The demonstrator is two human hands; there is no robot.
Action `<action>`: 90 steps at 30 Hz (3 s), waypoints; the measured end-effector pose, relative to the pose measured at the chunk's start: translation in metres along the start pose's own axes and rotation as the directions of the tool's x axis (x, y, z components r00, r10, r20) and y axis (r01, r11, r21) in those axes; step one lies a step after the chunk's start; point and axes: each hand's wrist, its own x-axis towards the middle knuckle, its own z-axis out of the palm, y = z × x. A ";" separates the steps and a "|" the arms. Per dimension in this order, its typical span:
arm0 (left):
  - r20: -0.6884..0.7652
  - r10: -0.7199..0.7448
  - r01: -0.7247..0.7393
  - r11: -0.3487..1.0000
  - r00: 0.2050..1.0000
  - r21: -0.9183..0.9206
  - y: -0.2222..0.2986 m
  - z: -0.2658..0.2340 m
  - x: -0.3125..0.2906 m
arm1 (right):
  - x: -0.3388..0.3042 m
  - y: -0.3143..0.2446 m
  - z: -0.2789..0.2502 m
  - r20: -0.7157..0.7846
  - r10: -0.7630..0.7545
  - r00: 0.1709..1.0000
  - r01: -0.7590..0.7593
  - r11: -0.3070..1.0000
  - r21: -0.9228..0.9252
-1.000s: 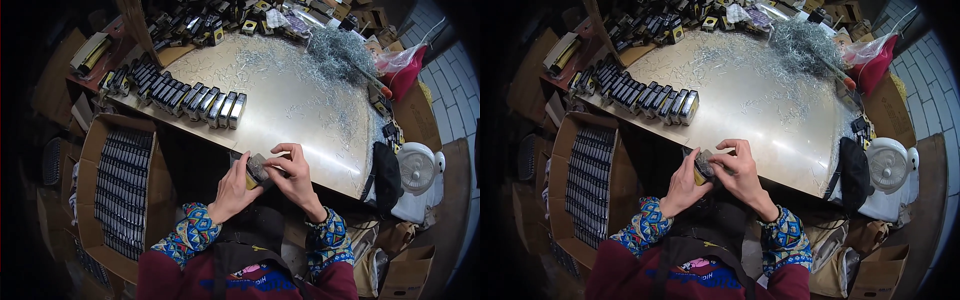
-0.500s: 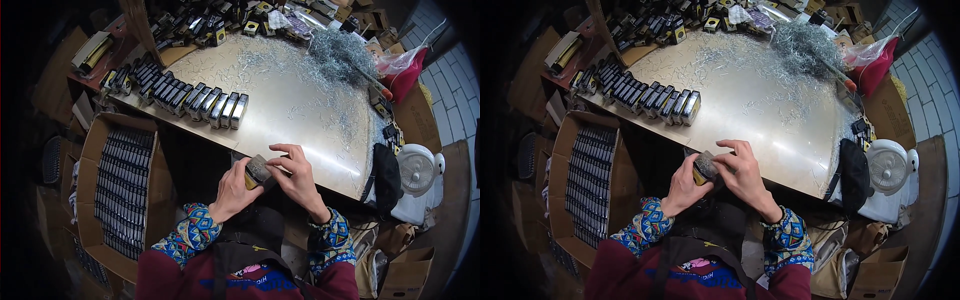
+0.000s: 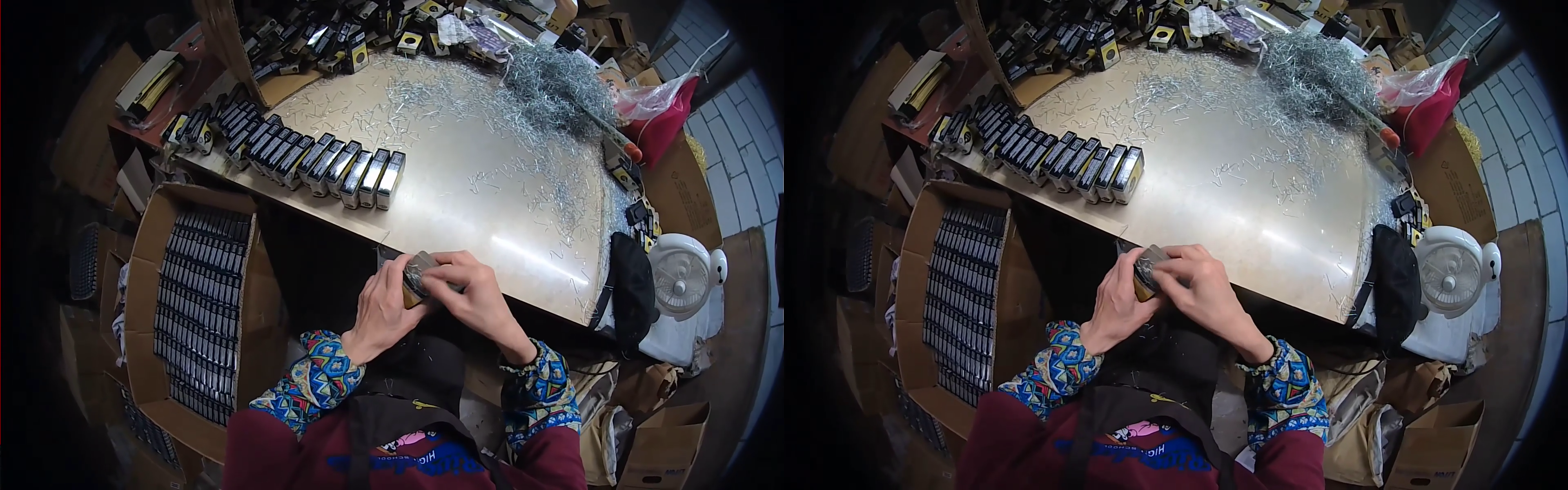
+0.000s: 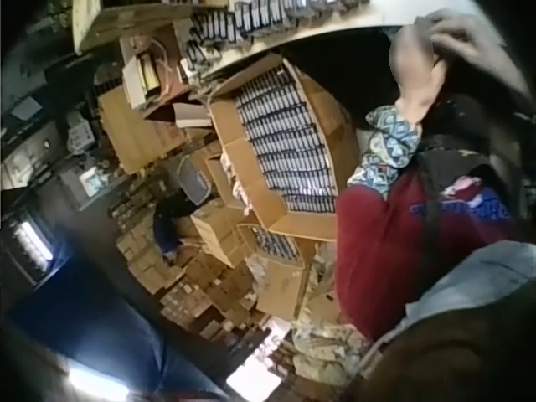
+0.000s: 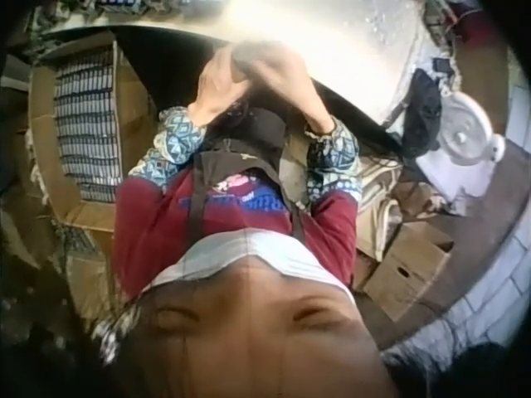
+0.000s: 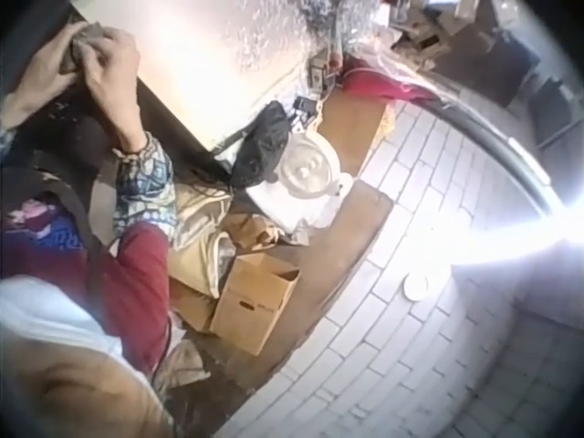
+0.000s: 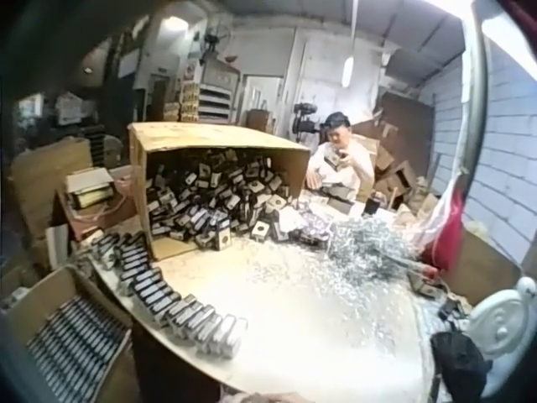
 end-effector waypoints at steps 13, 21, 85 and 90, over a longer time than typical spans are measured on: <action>0.064 -0.013 0.017 0.997 0.998 -0.069 0.003 -0.004 0.000 | -0.010 0.017 0.006 -0.213 0.231 0.949 -0.178 0.954 0.241; -0.047 0.068 -0.071 0.995 0.997 -0.073 0.004 0.001 0.000 | -0.025 0.006 0.032 -0.318 0.054 0.946 -0.006 0.989 0.149; 0.043 -0.074 0.073 0.997 0.996 0.032 0.010 0.002 0.002 | -0.028 -0.008 0.040 -0.192 0.547 0.815 -0.263 0.644 0.719; 0.046 -0.131 0.131 0.991 0.990 0.013 0.012 0.003 0.001 | -0.032 -0.007 0.041 -0.265 0.413 0.871 -0.236 0.826 0.512</action>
